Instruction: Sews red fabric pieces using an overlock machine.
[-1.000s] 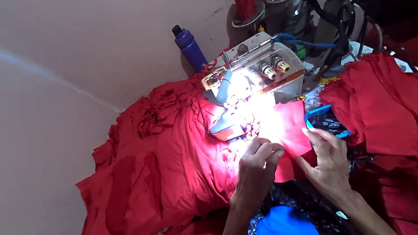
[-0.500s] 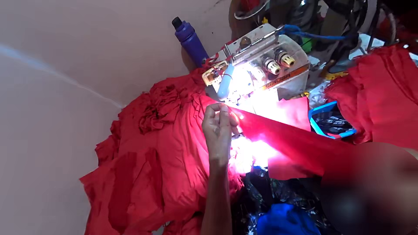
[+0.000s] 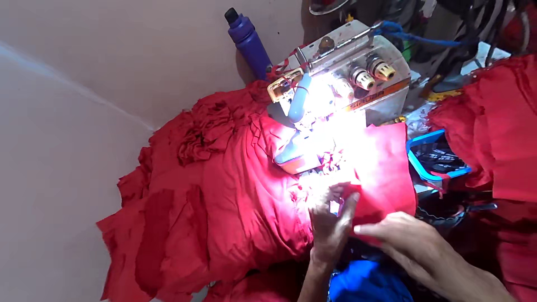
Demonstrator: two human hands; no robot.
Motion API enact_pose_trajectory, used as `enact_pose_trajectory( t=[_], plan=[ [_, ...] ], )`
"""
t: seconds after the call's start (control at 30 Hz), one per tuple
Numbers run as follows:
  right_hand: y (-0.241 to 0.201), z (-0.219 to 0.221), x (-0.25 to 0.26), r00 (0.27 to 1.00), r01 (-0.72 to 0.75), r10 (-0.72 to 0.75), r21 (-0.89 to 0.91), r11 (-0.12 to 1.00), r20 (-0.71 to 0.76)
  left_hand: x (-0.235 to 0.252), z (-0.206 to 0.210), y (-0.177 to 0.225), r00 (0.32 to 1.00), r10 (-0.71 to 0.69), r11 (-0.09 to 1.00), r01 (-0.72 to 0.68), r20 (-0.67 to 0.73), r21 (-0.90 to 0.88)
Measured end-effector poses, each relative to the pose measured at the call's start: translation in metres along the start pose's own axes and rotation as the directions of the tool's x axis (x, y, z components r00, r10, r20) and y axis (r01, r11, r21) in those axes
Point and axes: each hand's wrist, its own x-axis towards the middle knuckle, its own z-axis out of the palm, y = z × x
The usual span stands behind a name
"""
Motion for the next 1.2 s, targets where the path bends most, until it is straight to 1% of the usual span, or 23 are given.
enact_pose_trajectory(
  t=[0.03,0.07,0.13,0.2,0.27,0.37,0.43,0.5,0.57,0.63,0.67,0.73,0.8,0.87,0.97,1.03,1.2],
  plan=[
    [0.000,0.000,0.011,0.997,-0.050,0.052,0.028,0.998,-0.049,-0.002,-0.001,0.004,0.999,0.037,0.999,-0.036,0.027,-0.018],
    [0.001,0.000,0.020,0.991,-0.099,0.106,0.085,0.991,-0.081,-0.004,-0.004,0.006,0.997,0.042,0.997,-0.038,0.058,-0.071],
    [0.000,0.003,0.032,0.972,-0.184,0.205,0.166,0.969,-0.119,-0.007,-0.014,0.008,0.994,0.011,0.984,0.009,0.112,-0.176],
    [-0.001,0.007,0.038,0.953,-0.248,0.271,0.168,0.954,-0.133,-0.010,-0.023,0.010,0.990,-0.051,0.966,0.082,0.130,-0.245],
    [-0.004,0.011,0.042,0.943,-0.281,0.305,0.171,0.944,-0.134,-0.012,-0.030,0.013,0.987,-0.092,0.960,0.123,0.129,-0.253],
    [-0.008,0.016,0.045,0.928,-0.329,0.351,0.172,0.929,-0.122,-0.014,-0.035,0.017,0.989,-0.102,0.971,0.123,0.108,-0.206],
    [-0.010,0.020,0.046,0.920,-0.353,0.371,0.147,0.924,-0.124,-0.016,-0.037,0.018,0.988,-0.112,0.968,0.132,0.105,-0.212],
    [-0.011,0.023,0.047,0.922,-0.354,0.369,0.130,0.926,-0.119,-0.018,-0.040,0.018,0.985,-0.127,0.959,0.152,0.117,-0.241],
    [-0.011,0.027,0.048,0.927,-0.345,0.360,0.139,0.928,-0.108,-0.020,-0.044,0.015,0.987,-0.104,0.955,0.134,0.126,-0.263],
    [-0.012,0.027,0.050,0.934,-0.334,0.349,0.163,0.928,-0.072,-0.020,-0.049,0.015,0.987,-0.108,0.959,0.135,0.120,-0.248],
    [-0.013,0.027,0.051,0.940,-0.327,0.340,0.193,0.925,-0.035,-0.019,-0.053,0.017,0.985,-0.126,0.958,0.152,0.118,-0.242],
    [-0.015,0.023,0.054,0.945,-0.326,0.314,0.284,0.902,0.088,-0.015,-0.063,0.020,0.982,-0.135,0.958,0.164,0.134,-0.236],
    [-0.015,0.020,0.057,0.939,-0.335,0.268,0.388,0.859,0.217,-0.011,-0.078,0.025,0.982,-0.093,0.969,0.128,0.166,-0.212],
    [-0.015,0.019,0.058,0.931,-0.338,0.223,0.456,0.823,0.288,-0.007,-0.093,0.033,0.983,-0.047,0.981,0.080,0.180,-0.179],
    [-0.019,0.022,0.059,0.926,-0.347,0.197,0.518,0.782,0.323,-0.003,-0.115,0.041,0.984,-0.004,0.985,0.035,0.179,-0.169],
    [-0.021,0.024,0.060,0.923,-0.353,0.200,0.515,0.781,0.329,-0.002,-0.124,0.042,0.988,0.011,0.986,0.015,0.156,-0.168],
    [-0.023,0.032,0.061,0.935,-0.331,0.213,0.488,0.807,0.283,-0.004,-0.126,0.035,0.998,0.031,0.986,-0.022,0.049,-0.168]
  ],
)
